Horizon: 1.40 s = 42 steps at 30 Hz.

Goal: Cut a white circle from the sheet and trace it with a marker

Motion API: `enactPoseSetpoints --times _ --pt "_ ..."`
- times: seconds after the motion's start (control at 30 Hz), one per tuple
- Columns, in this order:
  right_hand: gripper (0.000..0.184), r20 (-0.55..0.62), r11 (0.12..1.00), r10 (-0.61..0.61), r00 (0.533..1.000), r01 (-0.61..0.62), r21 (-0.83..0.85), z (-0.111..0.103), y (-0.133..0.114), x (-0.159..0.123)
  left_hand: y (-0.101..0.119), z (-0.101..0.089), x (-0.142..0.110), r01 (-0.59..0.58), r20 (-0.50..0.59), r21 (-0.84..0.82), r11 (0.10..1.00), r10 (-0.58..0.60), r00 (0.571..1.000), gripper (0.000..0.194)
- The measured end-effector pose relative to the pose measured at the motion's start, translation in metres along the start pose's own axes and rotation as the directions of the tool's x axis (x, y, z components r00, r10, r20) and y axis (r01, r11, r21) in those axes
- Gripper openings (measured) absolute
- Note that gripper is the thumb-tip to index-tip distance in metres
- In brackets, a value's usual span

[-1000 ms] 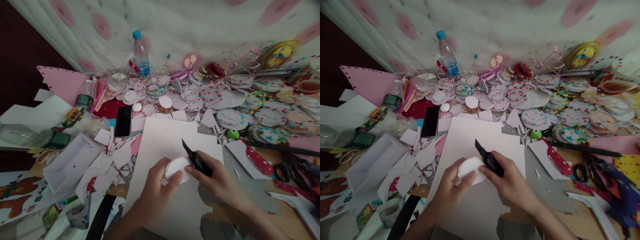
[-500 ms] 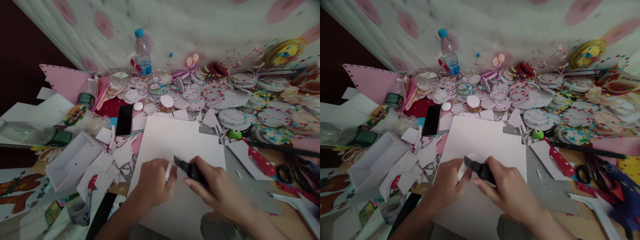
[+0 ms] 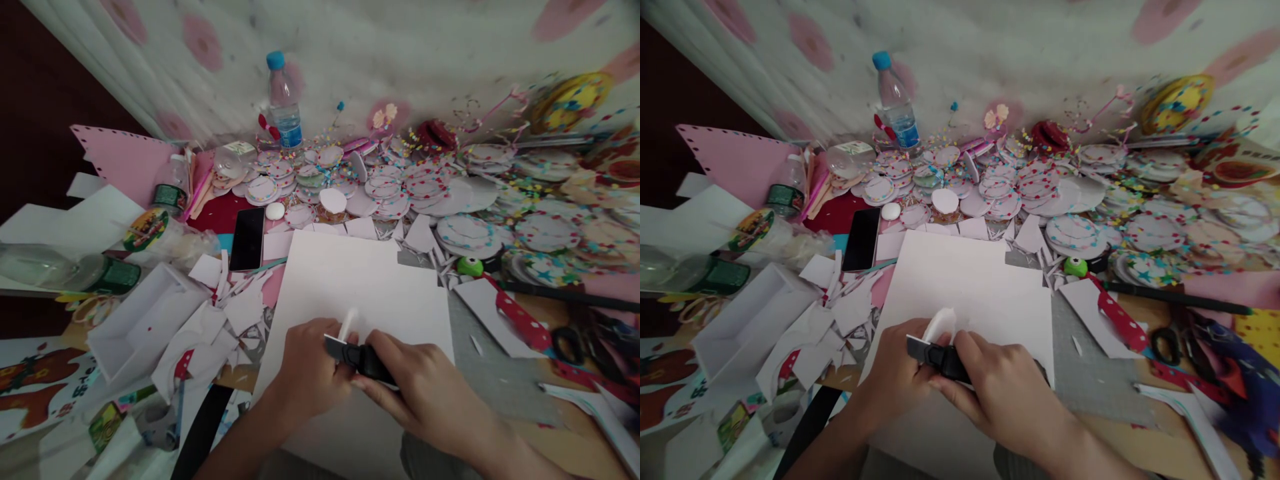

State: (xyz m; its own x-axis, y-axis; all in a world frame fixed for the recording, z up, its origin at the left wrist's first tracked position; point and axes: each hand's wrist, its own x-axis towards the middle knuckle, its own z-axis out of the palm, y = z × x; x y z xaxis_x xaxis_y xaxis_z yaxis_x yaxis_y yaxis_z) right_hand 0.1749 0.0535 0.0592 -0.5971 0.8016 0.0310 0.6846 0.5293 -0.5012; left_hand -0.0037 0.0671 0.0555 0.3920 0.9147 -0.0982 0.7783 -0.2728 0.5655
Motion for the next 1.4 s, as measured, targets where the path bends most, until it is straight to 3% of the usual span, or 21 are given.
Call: enactPoseSetpoints --times 0.27,0.43,0.57,1.1,1.4 --pt "0.027 -0.019 0.999 0.019 1.000 -0.019 -0.047 -0.0015 0.0042 -0.0010 0.0030 -0.0013 -0.0025 0.088 -0.028 -0.115 0.989 -0.092 0.995 0.014" --pt "0.028 -0.024 1.000 0.018 1.000 -0.018 -0.023 0.0015 0.0037 -0.0008 0.0023 0.0027 -0.0038 0.019 -0.032 -0.122 0.992 -0.023 0.999 0.017" --pt "0.027 -0.030 0.999 0.032 0.999 -0.033 -0.025 0.0020 0.0035 -0.0011 0.0013 0.0053 -0.0056 0.039 -0.028 -0.122 0.992 -0.042 0.999 0.009" --pt "0.026 -0.016 0.999 0.048 0.999 -0.048 -0.007 -0.0003 0.0041 -0.0040 0.0037 0.0014 -0.0081 0.003 -0.066 -0.227 0.974 -0.018 0.998 0.014" --pt "0.028 -0.057 0.999 0.038 0.998 -0.039 -0.019 0.0003 0.0004 0.0030 0.0016 0.0035 -0.0083 -0.027 -0.067 -0.194 0.981 0.014 0.998 0.015"
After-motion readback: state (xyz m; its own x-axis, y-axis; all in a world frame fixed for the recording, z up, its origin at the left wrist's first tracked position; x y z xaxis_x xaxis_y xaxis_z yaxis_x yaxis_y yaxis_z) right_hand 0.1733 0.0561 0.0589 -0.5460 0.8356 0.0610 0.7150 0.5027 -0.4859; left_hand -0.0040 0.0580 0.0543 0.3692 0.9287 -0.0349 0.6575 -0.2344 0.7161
